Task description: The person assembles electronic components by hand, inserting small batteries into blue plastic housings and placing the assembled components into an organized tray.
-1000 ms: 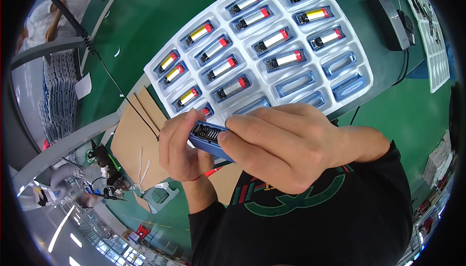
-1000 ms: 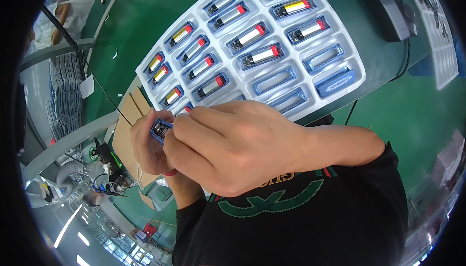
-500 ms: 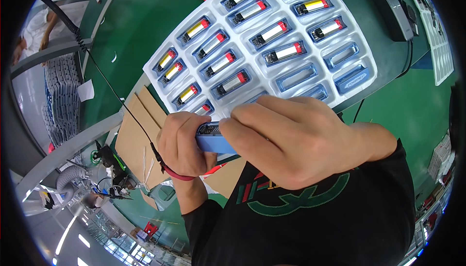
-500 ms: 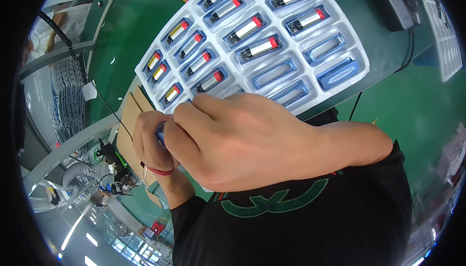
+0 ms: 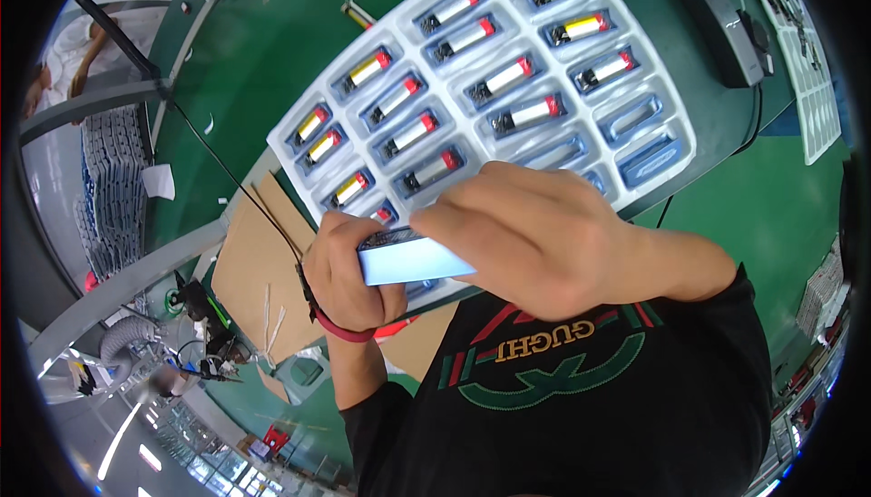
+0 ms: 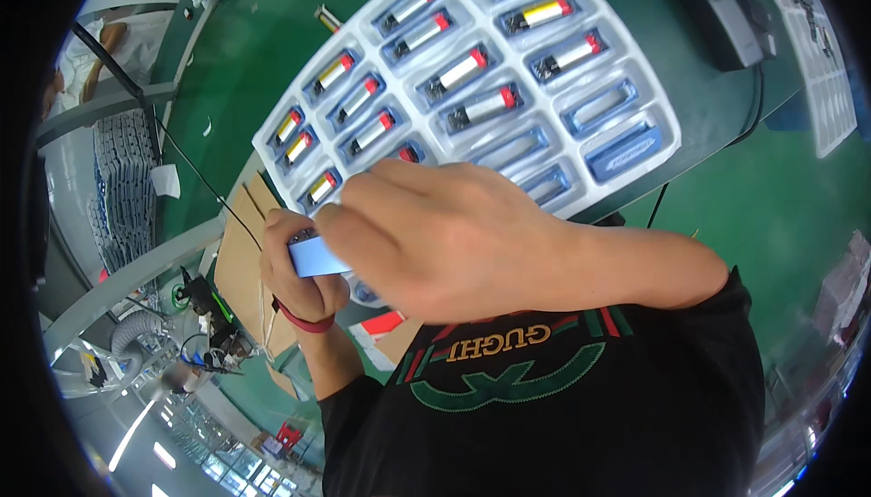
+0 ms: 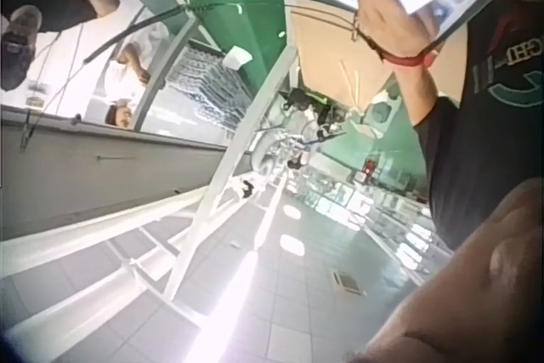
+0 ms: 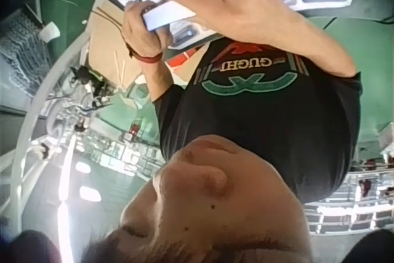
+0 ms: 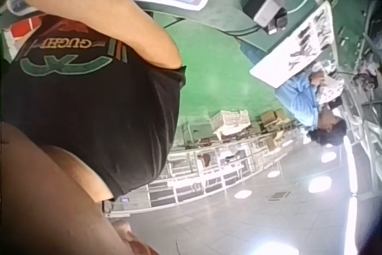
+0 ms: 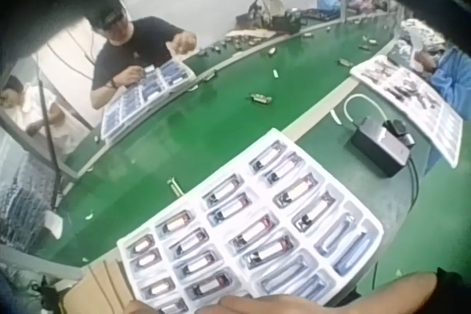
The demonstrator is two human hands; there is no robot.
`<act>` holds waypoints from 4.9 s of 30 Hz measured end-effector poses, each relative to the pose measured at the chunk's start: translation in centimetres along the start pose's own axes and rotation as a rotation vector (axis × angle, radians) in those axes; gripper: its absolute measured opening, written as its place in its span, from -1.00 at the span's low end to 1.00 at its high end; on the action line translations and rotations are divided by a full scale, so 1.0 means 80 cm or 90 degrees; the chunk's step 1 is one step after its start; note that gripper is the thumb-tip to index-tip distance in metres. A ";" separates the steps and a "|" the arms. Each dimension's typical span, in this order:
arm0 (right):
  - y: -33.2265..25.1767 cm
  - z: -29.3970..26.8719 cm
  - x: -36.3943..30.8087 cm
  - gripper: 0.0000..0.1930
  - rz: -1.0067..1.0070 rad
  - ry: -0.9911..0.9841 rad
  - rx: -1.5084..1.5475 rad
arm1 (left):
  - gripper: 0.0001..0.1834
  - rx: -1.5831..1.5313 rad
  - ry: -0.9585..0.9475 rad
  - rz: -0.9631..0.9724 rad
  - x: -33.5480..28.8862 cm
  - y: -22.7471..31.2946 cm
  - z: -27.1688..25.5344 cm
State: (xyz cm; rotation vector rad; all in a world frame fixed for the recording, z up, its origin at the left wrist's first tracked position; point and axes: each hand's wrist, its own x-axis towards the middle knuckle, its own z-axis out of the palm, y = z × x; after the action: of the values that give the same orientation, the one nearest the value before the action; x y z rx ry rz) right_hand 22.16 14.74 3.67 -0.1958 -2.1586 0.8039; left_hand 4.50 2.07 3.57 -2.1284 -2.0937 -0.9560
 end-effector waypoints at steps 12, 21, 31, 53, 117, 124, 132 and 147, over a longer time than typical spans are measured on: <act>0.026 -0.002 -0.001 -0.66 0.416 -0.195 0.272 | -0.79 -0.198 -0.070 -0.280 0.014 0.006 0.010; 0.028 -0.007 -0.006 -0.47 0.455 -0.077 0.783 | -0.71 -0.658 0.178 -0.465 0.026 0.026 0.018; 0.032 -0.004 -0.008 -0.62 0.504 -0.055 0.890 | -0.72 -0.508 0.178 -0.422 0.020 0.037 0.010; 0.009 0.010 -0.015 -0.76 0.597 -0.209 0.510 | -0.69 -0.518 0.119 -0.421 -0.031 0.021 0.014; 0.013 -0.007 0.053 -0.80 0.567 -0.288 0.573 | -0.72 -0.156 -0.019 0.003 0.041 0.009 -0.062; 0.019 -0.019 0.041 -0.80 0.557 -0.305 0.597 | -0.68 -0.048 -0.142 0.084 0.052 0.024 -0.077; 0.025 -0.029 0.025 -0.82 0.557 -0.258 0.634 | -0.73 0.002 -0.126 0.117 0.066 0.037 -0.058; 0.031 -0.040 -0.001 -0.81 0.387 -0.175 0.434 | -0.62 -0.490 -0.033 -0.306 0.050 0.039 -0.003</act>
State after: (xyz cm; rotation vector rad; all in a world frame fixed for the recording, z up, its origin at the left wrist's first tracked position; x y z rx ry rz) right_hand 24.30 18.21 3.63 -0.4080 -1.9397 1.9568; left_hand 6.94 5.27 6.66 -1.8853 -2.6202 -2.0579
